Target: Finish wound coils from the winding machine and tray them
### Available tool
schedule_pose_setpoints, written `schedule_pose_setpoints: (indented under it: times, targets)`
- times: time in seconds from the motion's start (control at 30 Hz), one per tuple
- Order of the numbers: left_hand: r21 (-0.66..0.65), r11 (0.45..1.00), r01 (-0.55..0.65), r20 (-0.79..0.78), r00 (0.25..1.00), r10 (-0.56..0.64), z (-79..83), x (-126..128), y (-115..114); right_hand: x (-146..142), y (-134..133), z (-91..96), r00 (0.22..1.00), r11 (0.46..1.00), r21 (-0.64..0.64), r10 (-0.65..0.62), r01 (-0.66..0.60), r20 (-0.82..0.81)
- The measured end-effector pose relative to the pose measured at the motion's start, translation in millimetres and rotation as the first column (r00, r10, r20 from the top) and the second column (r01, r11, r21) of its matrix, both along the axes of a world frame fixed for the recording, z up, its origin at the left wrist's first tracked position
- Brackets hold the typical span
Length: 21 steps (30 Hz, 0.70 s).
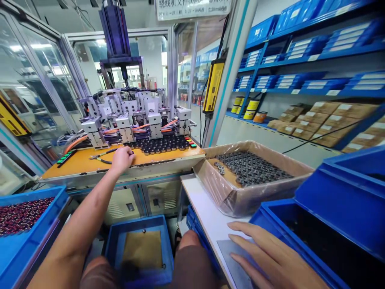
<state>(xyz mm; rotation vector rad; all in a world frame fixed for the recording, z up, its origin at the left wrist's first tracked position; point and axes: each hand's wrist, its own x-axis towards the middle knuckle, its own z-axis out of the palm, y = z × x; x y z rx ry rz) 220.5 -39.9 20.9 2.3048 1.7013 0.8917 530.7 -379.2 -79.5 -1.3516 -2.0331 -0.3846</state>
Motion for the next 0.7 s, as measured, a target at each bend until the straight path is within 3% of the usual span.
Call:
schedule_pose_setpoints:
  times: [0.1,0.2,0.33,0.4,0.47,0.53,0.6,0.7]
  targets:
    - [-0.029,0.993,-0.115,-0.116,0.987,0.111,-0.1,-10.5,40.7,25.2,3.7,-1.6,0.991,0.999,0.040,-0.025,0.019,0.134]
    - [-0.030,0.980,-0.194,-0.172,0.967,0.186,-6.5,-14.3,60.8,60.2,5.0,-3.7,0.968,0.993,0.052,-0.114,0.104,0.224]
    - [0.011,0.971,-0.238,-0.200,0.951,0.236,-10.3,-19.5,70.3,105.4,2.8,-6.9,0.957,0.972,0.018,-0.234,0.235,0.173]
    - [0.039,0.969,-0.243,-0.220,0.944,0.245,-8.3,-20.8,70.7,121.0,2.4,-9.2,0.954,0.952,-0.074,-0.292,0.297,0.071]
    - [0.070,0.966,-0.249,-0.257,0.931,0.259,-3.7,-19.1,69.5,130.8,3.0,-13.4,0.938,0.890,-0.318,-0.347,0.325,-0.013]
    - [0.111,0.959,-0.260,-0.305,0.910,0.282,2.8,-15.6,69.1,136.7,3.3,-19.9,0.927,0.771,-0.576,-0.370,0.271,-0.059]
    - [0.162,0.948,-0.273,-0.348,0.883,0.314,10.5,-12.8,72.0,140.5,2.3,-28.0,0.915,0.693,-0.689,-0.388,0.209,-0.112]
    - [0.212,0.947,-0.243,-0.394,0.865,0.311,22.3,-11.9,82.9,142.8,-0.8,-39.8,0.905,0.622,-0.775,-0.386,0.113,-0.178]
